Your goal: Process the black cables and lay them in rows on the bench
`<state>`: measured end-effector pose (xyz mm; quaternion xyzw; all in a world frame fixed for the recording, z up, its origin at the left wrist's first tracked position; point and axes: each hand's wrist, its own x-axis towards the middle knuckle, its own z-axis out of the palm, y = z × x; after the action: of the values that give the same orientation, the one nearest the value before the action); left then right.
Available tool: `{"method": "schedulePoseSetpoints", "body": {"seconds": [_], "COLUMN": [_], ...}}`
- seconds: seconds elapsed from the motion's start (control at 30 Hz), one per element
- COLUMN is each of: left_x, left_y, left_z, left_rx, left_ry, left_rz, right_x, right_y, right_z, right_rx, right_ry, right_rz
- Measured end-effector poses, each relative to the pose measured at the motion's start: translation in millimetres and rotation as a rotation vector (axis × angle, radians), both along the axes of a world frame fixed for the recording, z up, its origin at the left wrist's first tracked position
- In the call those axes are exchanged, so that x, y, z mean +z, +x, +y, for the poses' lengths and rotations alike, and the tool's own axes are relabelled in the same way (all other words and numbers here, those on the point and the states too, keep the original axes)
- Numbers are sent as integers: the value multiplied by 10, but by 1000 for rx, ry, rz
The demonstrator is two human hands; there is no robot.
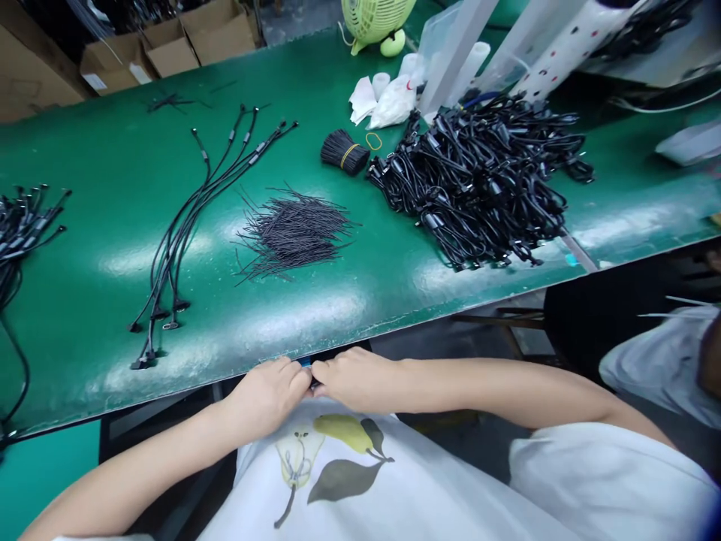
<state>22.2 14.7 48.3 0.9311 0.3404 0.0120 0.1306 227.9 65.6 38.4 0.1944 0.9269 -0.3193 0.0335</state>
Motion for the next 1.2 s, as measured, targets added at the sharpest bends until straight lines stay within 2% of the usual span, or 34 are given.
{"method": "schedulePoseSetpoints", "body": {"seconds": [0.1,0.13,0.17,0.2,0.3,0.37,0.47,0.57,0.67,0.73,0.83,0.9,0.97,1.03,1.1,1.13,1.2], "left_x": [17,13,4,-8,-46,-67,-116,-169,-174,-163,-191,-246,-305,-342,-347,-342,-331], "left_y": [-52,-72,-91,-108,-146,-156,-153,-148,-168,-202,-284,-353,-422,-465,-465,-451,-409], "left_z": [49,79,113,150,256,304,342,365,369,344,255,187,147,149,179,195,214], "left_rx": [-135,-141,-124,-82,150,288,388,499,584,557,559,642,776,894,956,963,965], "left_ry": [125,141,135,103,-126,-334,-704,-1065,-1231,-1260,-1106,-938,-861,-869,-874,-884,-923], "left_rz": [38,52,60,59,4,-56,-189,-393,-571,-591,-483,-430,-498,-677,-869,-947,-1063], "right_x": [-27,-56,-92,-136,-279,-361,-425,-401,-330,-291,-262,-270,-308,-379,-474,-526,-624], "right_y": [-45,-64,-83,-100,-130,-130,-119,-125,-173,-227,-291,-273,-183,-42,95,145,190], "right_z": [73,85,92,95,106,130,199,292,341,331,386,610,1030,1553,2020,2189,2368], "right_rx": [53,51,22,-21,-118,-69,26,56,72,126,229,238,67,-303,-677,-788,-862], "right_ry": [-490,-551,-507,-366,280,562,781,890,885,816,590,395,285,315,408,448,511], "right_rz": [4,-7,-20,-26,36,106,186,196,205,221,176,163,206,244,209,173,102]}}
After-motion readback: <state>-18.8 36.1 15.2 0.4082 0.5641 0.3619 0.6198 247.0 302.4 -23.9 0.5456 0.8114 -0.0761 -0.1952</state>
